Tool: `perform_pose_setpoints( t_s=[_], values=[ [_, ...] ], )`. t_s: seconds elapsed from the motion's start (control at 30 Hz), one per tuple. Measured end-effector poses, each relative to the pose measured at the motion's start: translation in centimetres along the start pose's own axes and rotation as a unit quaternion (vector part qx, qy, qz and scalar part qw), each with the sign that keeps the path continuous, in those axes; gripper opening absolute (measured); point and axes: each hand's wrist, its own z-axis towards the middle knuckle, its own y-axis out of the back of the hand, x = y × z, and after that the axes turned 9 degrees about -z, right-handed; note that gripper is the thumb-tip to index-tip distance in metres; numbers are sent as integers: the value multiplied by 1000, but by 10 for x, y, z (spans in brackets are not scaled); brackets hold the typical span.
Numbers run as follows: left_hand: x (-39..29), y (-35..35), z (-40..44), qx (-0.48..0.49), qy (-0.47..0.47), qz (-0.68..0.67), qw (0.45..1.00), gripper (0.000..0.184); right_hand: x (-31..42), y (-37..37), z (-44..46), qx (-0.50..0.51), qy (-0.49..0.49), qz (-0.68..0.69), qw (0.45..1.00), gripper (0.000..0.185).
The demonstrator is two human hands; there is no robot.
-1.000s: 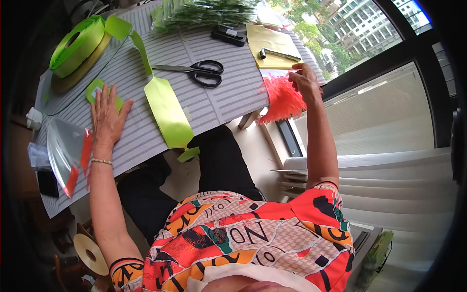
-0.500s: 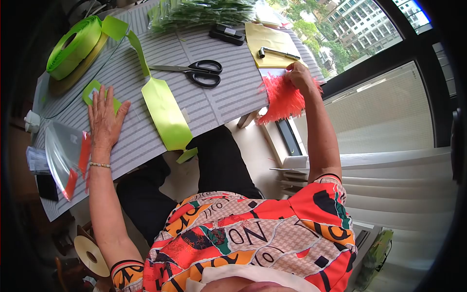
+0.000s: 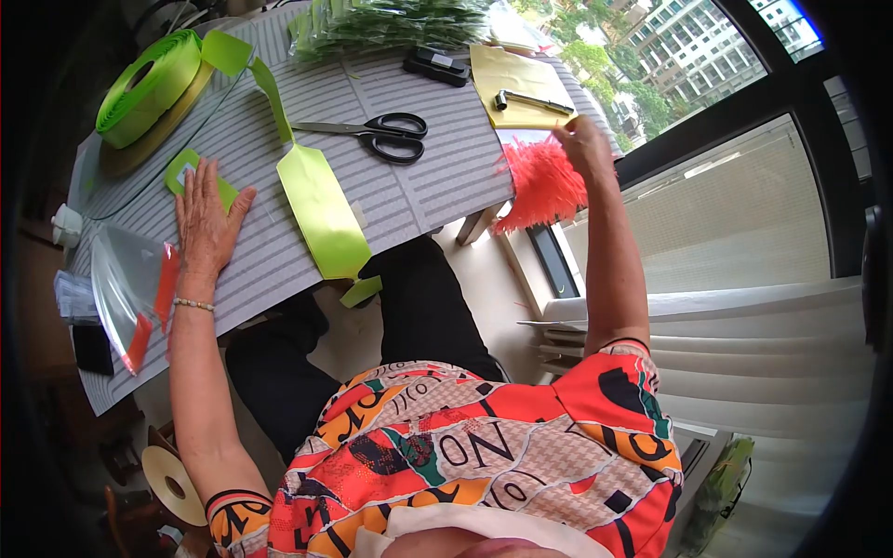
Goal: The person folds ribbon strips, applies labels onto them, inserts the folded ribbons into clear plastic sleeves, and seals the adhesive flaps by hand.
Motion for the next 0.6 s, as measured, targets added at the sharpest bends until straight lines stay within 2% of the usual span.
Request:
perform_pose_setpoints(
  t_s=[0.07,0.1,0.13,0.17,0.23,0.27,0.33,0.4,0.43,0.47,0.57,0.6],
  values=[
    [-5,8,-2,16,0,-14,1000,79,2,28,-24,-50,-21,30,998,42],
    [-6,9,-3,15,-31,-30,999,78,-15,20,-25,-149,51,11,987,40],
    [-4,10,-4,15,-54,-43,998,77,-6,32,-37,-192,52,-84,976,43],
    [1,12,-8,15,-70,-53,996,77,4,37,-47,-229,57,-84,968,40],
    [1,21,-16,26,-104,-72,992,77,23,39,-59,-305,191,36,932,39],
    [-3,28,-21,33,-111,-89,989,75,54,49,-81,-275,221,98,930,43],
    [-5,41,-32,39,-122,-106,986,71,104,43,-111,-203,360,215,885,52],
    [-4,51,-38,33,-145,-111,983,65,157,42,-150,-84,502,200,837,67],
    [-6,56,-44,-15,-154,-121,981,49,181,37,-164,-39,555,153,817,75],
    [-3,66,-53,-40,-159,-115,980,45,200,31,-175,5,602,103,792,83],
    [-1,85,-83,-120,-170,-94,974,39,239,19,-180,36,680,60,730,91],
    [0,86,-95,-122,-176,-80,974,37,246,16,-177,38,687,56,724,94]
  ],
)
